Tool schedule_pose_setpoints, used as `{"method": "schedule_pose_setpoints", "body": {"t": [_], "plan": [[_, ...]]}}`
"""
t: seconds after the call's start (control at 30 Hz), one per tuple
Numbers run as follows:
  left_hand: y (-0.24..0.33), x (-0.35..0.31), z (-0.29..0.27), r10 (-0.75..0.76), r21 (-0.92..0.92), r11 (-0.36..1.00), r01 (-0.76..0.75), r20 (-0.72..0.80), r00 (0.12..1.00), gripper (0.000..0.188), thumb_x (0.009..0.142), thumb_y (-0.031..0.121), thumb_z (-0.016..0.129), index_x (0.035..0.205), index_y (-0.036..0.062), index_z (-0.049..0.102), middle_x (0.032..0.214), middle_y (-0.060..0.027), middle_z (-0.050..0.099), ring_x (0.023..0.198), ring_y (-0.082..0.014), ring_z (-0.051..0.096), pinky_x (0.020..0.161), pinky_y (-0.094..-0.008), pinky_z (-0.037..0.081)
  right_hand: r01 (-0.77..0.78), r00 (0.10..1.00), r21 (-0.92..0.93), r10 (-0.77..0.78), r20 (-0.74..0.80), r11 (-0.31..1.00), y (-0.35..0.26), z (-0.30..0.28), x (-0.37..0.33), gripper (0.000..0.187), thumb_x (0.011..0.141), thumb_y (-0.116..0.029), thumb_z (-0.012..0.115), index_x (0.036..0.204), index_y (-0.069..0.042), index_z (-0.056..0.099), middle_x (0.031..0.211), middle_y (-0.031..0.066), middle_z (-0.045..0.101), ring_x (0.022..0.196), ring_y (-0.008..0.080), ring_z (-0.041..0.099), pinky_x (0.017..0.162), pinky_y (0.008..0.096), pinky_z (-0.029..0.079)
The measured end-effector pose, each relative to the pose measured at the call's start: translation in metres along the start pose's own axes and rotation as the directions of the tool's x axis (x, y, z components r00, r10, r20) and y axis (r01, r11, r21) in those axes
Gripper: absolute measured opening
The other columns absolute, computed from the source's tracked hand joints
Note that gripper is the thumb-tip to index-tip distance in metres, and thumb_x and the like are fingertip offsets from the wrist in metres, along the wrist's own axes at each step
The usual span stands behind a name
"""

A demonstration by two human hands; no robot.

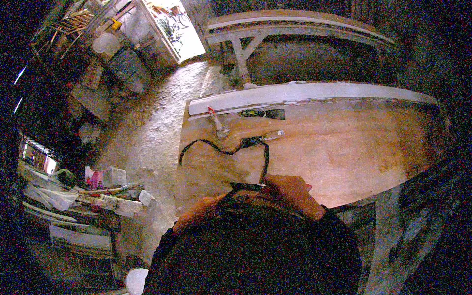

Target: The person uses a utility knife to cut a long, dark, flexible strip into shorter pieces on a wooden workbench. The cut pieces are gathered and placed on the table as the task continues.

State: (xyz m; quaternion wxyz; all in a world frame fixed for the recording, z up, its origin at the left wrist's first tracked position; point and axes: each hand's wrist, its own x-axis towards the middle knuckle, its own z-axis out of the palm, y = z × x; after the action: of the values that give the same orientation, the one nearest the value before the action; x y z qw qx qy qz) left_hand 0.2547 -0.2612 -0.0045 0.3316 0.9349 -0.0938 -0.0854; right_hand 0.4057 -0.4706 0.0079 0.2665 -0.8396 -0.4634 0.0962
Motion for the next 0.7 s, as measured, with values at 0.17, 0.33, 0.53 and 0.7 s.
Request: {"method": "schedule_pose_setpoints", "body": {"t": [0.17, 0.33, 0.53, 0.7], "plan": [[0.012, 0.004, -0.012, -0.024, -0.041, 0.999, 0.024, 0.006, 1.000, 0.035, 0.080, 0.012, 0.042, 0.114, 0.0063, 0.042, 0.088, -0.0198, 0.057, 0.071, -0.0337, 0.058, 0.059, -0.0403, 0.047, -0.022, 1.000, -0.051, 0.023, 0.013, 0.998, 0.002, -0.002, 0.000, 0.029, 0.066, -0.031, 0.067, 0.070, -0.009, 0.049, 0.061, 0.0043, 0.058, 0.058, 0.0239, 0.058, 0.047, 0.0341, 0.043], [-0.009, -0.018, -0.005, -0.067, -0.223, 0.971, 0.087, 0.096, 0.993, 0.035, 0.082, 0.016, 0.043, 0.115, 0.0056, 0.043, 0.105, -0.0171, 0.054, 0.091, -0.0290, 0.055, 0.076, -0.0371, 0.044, -0.271, 0.961, -0.026, 0.273, 0.054, 0.962, 0.009, -0.028, 0.005, 0.021, 0.078, -0.024, 0.050, 0.093, -0.010, 0.053, 0.084, 0.0118, 0.059, 0.076, 0.0249, 0.058, 0.062, 0.0382, 0.045], [-0.012, -0.046, -0.028, -0.533, -0.522, 0.688, 0.505, 0.108, 0.839, 0.035, 0.084, 0.021, 0.044, 0.117, 0.0067, 0.044, 0.110, -0.0149, 0.053, 0.101, -0.0242, 0.051, 0.083, -0.0342, 0.039, -0.539, 0.773, 0.140, 0.554, -0.310, 0.830, 0.102, -0.074, -0.030, 0.030, 0.082, -0.029, 0.050, 0.097, -0.003, 0.050, 0.085, 0.0125, 0.056, 0.070, 0.0230, 0.055, 0.060, 0.0346, 0.044], [0.011, -0.006, -0.059, -0.655, -0.599, 0.572, 0.561, 0.079, 0.752, 0.037, 0.084, 0.020, 0.044, 0.117, 0.0044, 0.043, 0.108, -0.0137, 0.052, 0.095, -0.0221, 0.051, 0.076, -0.0325, 0.041, -0.345, 0.922, 0.110, 0.359, -0.146, 0.932, 0.034, -0.034, 0.008, 0.032, 0.071, -0.033, 0.064, 0.078, -0.004, 0.051, 0.062, 0.0127, 0.056, 0.055, 0.0291, 0.054, 0.049, 0.0359, 0.041]]}}
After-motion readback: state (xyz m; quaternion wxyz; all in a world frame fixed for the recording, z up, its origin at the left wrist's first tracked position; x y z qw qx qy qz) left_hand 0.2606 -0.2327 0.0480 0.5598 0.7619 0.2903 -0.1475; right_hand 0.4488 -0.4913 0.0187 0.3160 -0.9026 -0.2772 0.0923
